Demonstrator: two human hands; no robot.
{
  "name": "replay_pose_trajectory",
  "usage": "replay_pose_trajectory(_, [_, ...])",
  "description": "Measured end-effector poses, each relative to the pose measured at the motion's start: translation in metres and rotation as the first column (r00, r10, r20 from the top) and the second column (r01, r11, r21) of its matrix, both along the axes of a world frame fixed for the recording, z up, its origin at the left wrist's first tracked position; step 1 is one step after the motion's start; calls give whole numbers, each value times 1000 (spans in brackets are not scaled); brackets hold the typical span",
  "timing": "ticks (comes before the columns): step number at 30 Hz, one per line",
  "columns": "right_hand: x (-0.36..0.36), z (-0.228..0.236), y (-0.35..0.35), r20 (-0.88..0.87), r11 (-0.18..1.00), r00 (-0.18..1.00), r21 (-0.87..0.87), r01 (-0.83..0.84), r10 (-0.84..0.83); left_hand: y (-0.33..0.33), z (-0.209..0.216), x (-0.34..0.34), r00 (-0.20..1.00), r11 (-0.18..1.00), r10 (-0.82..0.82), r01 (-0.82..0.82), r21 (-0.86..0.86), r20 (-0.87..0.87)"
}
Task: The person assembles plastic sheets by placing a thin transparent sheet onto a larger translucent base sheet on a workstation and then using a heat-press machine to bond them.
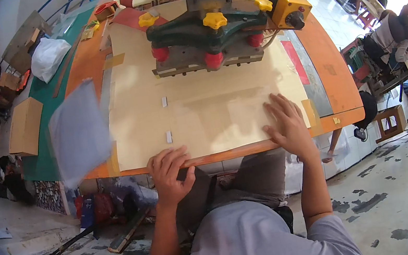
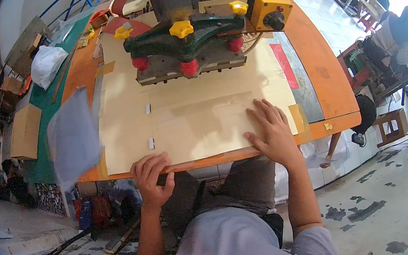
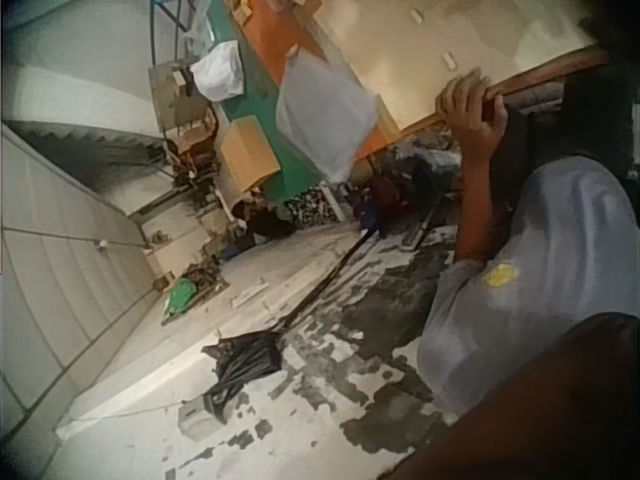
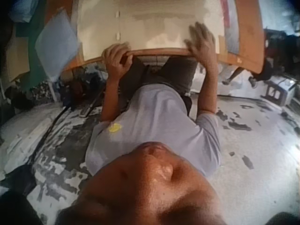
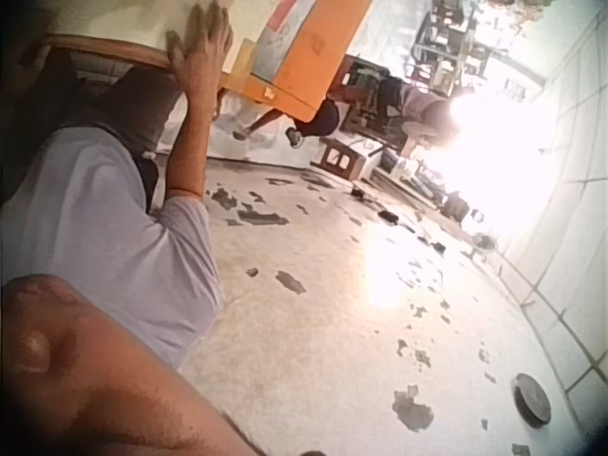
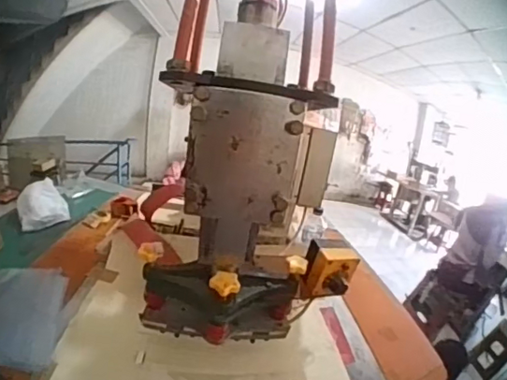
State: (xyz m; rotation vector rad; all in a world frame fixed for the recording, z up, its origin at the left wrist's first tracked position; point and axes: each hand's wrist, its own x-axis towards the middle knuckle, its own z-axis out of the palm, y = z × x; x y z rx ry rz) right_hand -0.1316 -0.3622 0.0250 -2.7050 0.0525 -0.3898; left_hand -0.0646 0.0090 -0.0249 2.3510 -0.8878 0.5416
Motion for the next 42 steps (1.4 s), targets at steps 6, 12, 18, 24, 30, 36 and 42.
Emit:
replay_pose_trajectory(6, [-33, 3, 2, -56, 998, 998, 63, -22, 26, -10, 26, 11, 990, 990, 140, -140, 7, -21])
replay_pose_trajectory(12, [-60, -14, 4, -3, 996, 1000, 86, -1, 1, -32, 39, 44, 985, 966, -54, 94, 241, -167])
replay_pose_trajectory(18, [-63, -12, -11, -11, 988, 999, 149, 44, -43, -40, 65, 59, 942, 948, -121, 203, 245, -313])
replay_pose_trajectory(24, [-8, 4, -17, 83, 986, 996, 162, 30, -43, -47, 78, 74, 837, 951, -258, 309, 27, -482])
replay_pose_trajectory(30, [22, 30, -56, -91, 856, 979, 505, -114, 183, -45, 115, 75, 624, 763, -549, 101, -639, -557])
replay_pose_trajectory(36, [25, 148, -52, 384, 678, 922, 665, -313, 48, -45, 211, 81, 761, 676, -544, 149, -722, -353])
replay_pose_trajectory(42, [28, 243, -59, 574, 875, 813, 438, -207, -95, -56, 284, 90, 834, 616, -542, 312, -723, -102])
